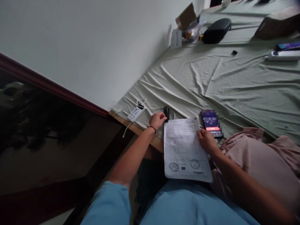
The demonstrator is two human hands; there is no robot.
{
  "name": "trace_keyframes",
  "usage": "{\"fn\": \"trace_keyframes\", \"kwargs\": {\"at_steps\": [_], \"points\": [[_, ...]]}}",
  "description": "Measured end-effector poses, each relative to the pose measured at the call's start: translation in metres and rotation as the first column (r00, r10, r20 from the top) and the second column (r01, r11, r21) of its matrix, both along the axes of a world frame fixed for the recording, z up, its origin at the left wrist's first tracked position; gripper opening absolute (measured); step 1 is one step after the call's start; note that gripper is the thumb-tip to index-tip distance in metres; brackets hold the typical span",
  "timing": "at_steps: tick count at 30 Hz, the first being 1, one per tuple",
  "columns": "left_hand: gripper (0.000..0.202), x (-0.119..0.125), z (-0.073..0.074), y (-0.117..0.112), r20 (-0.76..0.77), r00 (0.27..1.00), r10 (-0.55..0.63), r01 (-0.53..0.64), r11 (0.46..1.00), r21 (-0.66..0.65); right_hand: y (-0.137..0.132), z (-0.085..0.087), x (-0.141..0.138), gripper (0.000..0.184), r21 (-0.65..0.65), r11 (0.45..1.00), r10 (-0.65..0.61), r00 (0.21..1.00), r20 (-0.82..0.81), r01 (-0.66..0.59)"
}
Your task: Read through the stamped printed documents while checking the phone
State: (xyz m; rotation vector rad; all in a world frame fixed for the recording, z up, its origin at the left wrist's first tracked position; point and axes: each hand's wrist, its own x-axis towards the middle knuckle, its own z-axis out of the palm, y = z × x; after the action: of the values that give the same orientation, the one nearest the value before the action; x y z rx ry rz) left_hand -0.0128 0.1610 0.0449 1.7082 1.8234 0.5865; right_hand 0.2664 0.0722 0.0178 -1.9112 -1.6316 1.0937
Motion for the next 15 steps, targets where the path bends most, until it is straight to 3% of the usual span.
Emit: {"fn": "trace_keyframes", "kwargs": {"at_steps": [6,10,12,15], "points": [[0.014,0.002,0.004,0.003,-0.029,0.999,-0.026,0.025,0.999,-0.032,-0.005,0.001,-0.001,0.027,0.019,1.0,0.001,0.998,-0.059,0.001],[0.017,-0.001,0.005,-0.004,-0.01,0.998,0.067,-0.066,0.998,0.013,-0.019,0.007,0.004,0.03,0.053,0.999,-0.003,0.995,-0.099,0.008],[0.015,-0.006,0.004,-0.016,0.052,0.986,0.16,-0.163,0.984,0.077,-0.031,0.014,0.008,0.031,0.062,0.998,0.032,0.989,-0.146,-0.023],[0.025,-0.013,-0.001,-0.049,0.327,0.911,0.251,-0.312,0.939,0.149,-0.05,0.025,0.014,0.038,0.121,0.988,0.134,0.929,-0.344,-0.098]]}}
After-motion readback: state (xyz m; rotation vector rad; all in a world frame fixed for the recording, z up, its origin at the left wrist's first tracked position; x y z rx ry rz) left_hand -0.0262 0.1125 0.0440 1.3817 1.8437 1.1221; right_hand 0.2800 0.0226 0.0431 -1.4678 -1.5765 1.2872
